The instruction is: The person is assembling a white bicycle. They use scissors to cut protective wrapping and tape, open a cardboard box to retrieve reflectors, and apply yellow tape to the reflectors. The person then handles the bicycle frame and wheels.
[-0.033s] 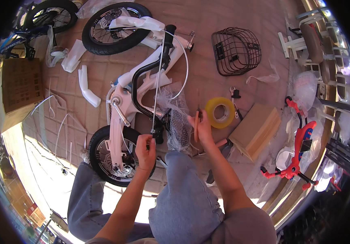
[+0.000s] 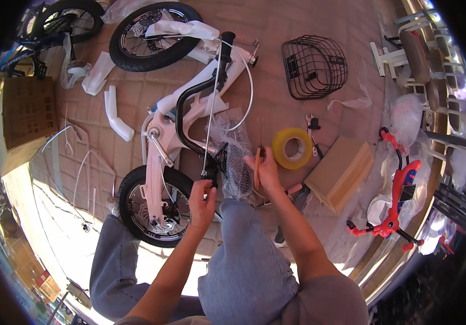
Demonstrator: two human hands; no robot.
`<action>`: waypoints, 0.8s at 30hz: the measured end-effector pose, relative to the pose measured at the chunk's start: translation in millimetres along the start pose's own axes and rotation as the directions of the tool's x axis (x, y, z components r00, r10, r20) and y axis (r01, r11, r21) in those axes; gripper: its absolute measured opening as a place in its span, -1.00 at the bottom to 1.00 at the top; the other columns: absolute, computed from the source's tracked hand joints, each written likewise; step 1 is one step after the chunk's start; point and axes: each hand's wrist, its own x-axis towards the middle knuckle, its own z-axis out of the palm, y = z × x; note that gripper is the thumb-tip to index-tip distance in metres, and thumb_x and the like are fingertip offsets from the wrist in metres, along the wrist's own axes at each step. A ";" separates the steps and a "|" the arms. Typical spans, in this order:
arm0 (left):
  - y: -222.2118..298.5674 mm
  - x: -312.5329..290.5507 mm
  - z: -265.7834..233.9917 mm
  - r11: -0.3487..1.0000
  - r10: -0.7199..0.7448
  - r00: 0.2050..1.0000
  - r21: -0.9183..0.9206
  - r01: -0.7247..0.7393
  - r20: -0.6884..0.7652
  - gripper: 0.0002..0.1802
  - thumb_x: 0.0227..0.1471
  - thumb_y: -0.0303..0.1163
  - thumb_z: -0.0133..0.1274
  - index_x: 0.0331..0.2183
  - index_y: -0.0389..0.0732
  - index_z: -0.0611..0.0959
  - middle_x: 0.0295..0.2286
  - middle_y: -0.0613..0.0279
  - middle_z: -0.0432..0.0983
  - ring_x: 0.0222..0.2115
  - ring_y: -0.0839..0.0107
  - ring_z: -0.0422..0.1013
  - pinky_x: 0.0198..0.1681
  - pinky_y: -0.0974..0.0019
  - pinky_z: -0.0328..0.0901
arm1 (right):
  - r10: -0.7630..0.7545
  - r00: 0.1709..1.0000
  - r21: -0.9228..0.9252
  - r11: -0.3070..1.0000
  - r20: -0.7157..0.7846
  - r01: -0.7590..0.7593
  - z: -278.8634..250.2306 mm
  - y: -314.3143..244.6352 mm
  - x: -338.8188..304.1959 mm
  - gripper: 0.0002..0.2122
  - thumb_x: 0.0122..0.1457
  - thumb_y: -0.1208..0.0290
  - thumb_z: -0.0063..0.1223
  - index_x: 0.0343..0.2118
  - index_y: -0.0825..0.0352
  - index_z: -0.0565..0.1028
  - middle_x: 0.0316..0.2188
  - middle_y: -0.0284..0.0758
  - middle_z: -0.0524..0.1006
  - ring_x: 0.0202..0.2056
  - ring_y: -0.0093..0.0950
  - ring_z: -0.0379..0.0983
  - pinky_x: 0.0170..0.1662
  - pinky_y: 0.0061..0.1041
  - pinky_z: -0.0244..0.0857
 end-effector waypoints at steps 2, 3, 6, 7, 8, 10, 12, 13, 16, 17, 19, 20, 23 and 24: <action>3.6 -12.3 22.2 1.000 -0.024 0.996 0.011 0.023 0.087 -0.62 -0.01 -0.47 0.08 -0.10 -0.31 0.44 -0.25 0.01 0.44 -0.30 0.24 0.43 -0.23 0.31 0.33 | 0.128 0.990 -0.137 0.983 0.063 -0.119 13.4 3.4 -6.1 -0.37 -0.02 0.34 0.31 0.04 0.42 0.19 -0.27 -0.28 0.42 -0.27 -0.55 0.38 -0.20 -0.60 0.31; -5.3 -15.8 32.2 0.992 -0.114 0.987 -0.041 0.119 0.112 -0.55 0.01 -0.45 0.07 -0.04 -0.32 0.40 -0.19 -0.01 0.44 -0.24 0.24 0.43 -0.18 0.33 0.32 | 0.125 0.990 -0.094 0.988 0.058 -0.120 18.7 9.0 -5.1 -0.36 -0.04 0.34 0.32 0.04 0.44 0.19 -0.24 -0.25 0.42 -0.25 -0.53 0.39 -0.19 -0.57 0.32; -30.5 -4.5 47.3 0.915 -0.338 0.937 -0.202 0.349 0.085 -0.42 0.05 -0.37 0.03 0.09 -0.32 0.30 -0.08 -0.10 0.41 -0.12 0.14 0.41 -0.09 0.26 0.29 | 0.134 0.989 0.024 0.990 0.061 -0.136 25.6 23.8 13.9 -0.32 -0.07 0.37 0.34 0.05 0.48 0.18 -0.17 -0.19 0.42 -0.20 -0.46 0.41 -0.14 -0.52 0.33; -32.8 1.6 48.3 0.875 -0.408 0.910 -0.257 0.411 0.065 -0.38 0.06 -0.34 0.01 0.13 -0.32 0.26 -0.06 -0.14 0.40 -0.09 0.08 0.40 -0.07 0.22 0.28 | 0.152 0.986 0.059 0.986 0.071 -0.156 25.8 23.1 23.1 -0.32 -0.08 0.38 0.34 0.05 0.49 0.18 -0.16 -0.17 0.42 -0.19 -0.45 0.42 -0.13 -0.51 0.33; -33.1 3.1 49.0 0.876 -0.416 0.905 -0.228 0.424 0.085 -0.36 0.07 -0.35 0.01 0.15 -0.32 0.22 -0.04 -0.13 0.38 -0.09 0.15 0.40 -0.06 0.26 0.28 | 0.169 0.982 0.093 0.980 0.083 -0.176 26.3 22.1 32.1 -0.31 -0.09 0.39 0.35 0.05 0.50 0.18 -0.15 -0.16 0.42 -0.17 -0.43 0.42 -0.12 -0.51 0.33; -30.1 9.6 46.3 0.882 -0.426 0.896 -0.166 0.442 0.121 -0.30 0.09 -0.38 0.01 0.20 -0.32 0.13 0.01 -0.12 0.35 -0.08 0.29 0.39 -0.04 0.35 0.27 | 0.210 0.970 0.172 0.958 0.125 -0.230 29.3 11.4 46.0 -0.34 -0.15 0.49 0.36 0.03 0.49 0.23 -0.15 -0.18 0.44 -0.15 -0.42 0.42 -0.09 -0.50 0.32; -25.0 9.9 40.2 0.884 -0.414 0.895 -0.160 0.439 0.168 -0.28 0.08 -0.41 0.01 0.20 -0.31 0.10 0.01 -0.10 0.35 -0.06 0.29 0.38 -0.03 0.35 0.27 | 0.175 0.979 0.158 0.969 0.105 -0.190 28.7 20.5 63.0 -0.34 -0.20 0.52 0.38 0.00 0.50 0.26 -0.14 -0.19 0.45 -0.12 -0.41 0.39 -0.04 -0.51 0.27; -22.4 10.7 35.4 0.885 -0.413 0.888 -0.143 0.444 0.201 -0.28 0.08 -0.41 0.01 0.20 -0.31 0.09 0.01 -0.09 0.36 -0.06 0.29 0.38 -0.03 0.35 0.27 | 0.150 0.987 0.105 0.982 0.062 -0.156 28.3 19.0 66.7 -0.39 -0.20 0.62 0.34 -0.03 0.50 0.30 -0.17 -0.21 0.46 -0.16 -0.44 0.40 -0.08 -0.53 0.28; -28.9 9.3 25.0 0.907 -0.353 0.899 -0.142 0.397 0.260 -0.36 0.06 -0.43 0.02 0.15 -0.33 0.22 -0.08 -0.03 0.45 -0.10 0.35 0.42 -0.06 0.36 0.29 | 0.062 0.998 0.033 0.998 0.014 -0.062 30.2 10.8 70.3 -0.41 -0.21 0.65 0.31 -0.03 0.45 0.32 -0.23 -0.29 0.46 -0.25 -0.45 0.43 -0.16 -0.51 0.32; -34.4 8.6 18.1 0.896 -0.357 0.878 -0.149 0.418 0.319 -0.41 0.06 -0.42 0.02 0.12 -0.34 0.28 -0.11 -0.01 0.48 -0.12 0.36 0.43 -0.07 0.37 0.30 | 0.076 0.997 0.097 0.992 0.018 -0.078 28.3 8.0 65.1 -0.45 -0.21 0.69 0.26 -0.06 0.44 0.34 -0.25 -0.31 0.46 -0.27 -0.46 0.41 -0.17 -0.54 0.30; -36.1 13.1 1.6 0.885 -0.360 0.840 -0.138 0.445 0.406 -0.50 0.07 -0.41 0.04 0.04 -0.36 0.38 -0.18 0.02 0.52 -0.15 0.37 0.45 -0.08 0.38 0.30 | 0.076 0.997 0.121 0.990 0.007 -0.076 22.9 9.8 63.5 -0.45 -0.22 0.70 0.23 -0.06 0.42 0.34 -0.26 -0.31 0.45 -0.27 -0.47 0.41 -0.17 -0.54 0.29; -34.0 14.3 -7.6 0.882 -0.364 0.824 -0.124 0.455 0.434 -0.55 0.07 -0.41 0.04 0.00 -0.36 0.43 -0.21 0.04 0.54 -0.17 0.38 0.46 -0.09 0.39 0.31 | 0.078 0.997 0.134 0.988 0.003 -0.078 20.2 12.1 61.9 -0.46 -0.22 0.71 0.22 -0.06 0.42 0.34 -0.26 -0.31 0.45 -0.27 -0.47 0.40 -0.16 -0.55 0.29; -31.3 16.3 -33.3 0.861 -0.360 0.818 -0.177 0.476 0.448 -0.64 0.08 -0.40 0.04 -0.09 -0.37 0.51 -0.27 0.07 0.57 -0.21 0.40 0.47 -0.13 0.40 0.32 | -0.002 0.998 0.147 0.989 -0.070 0.012 14.0 12.1 52.0 -0.46 -0.19 0.76 0.15 -0.04 0.45 0.34 -0.29 -0.33 0.44 -0.32 -0.55 0.38 -0.25 -0.62 0.29; -30.9 15.8 -36.0 0.849 -0.346 0.820 -0.219 0.480 0.456 -0.66 0.08 -0.39 0.04 -0.12 -0.37 0.53 -0.28 0.08 0.57 -0.22 0.41 0.48 -0.14 0.40 0.33 | -0.003 0.996 0.134 0.991 -0.091 0.015 6.1 8.9 47.6 -0.47 -0.18 0.75 0.15 -0.04 0.45 0.33 -0.30 -0.34 0.44 -0.32 -0.57 0.38 -0.27 -0.64 0.29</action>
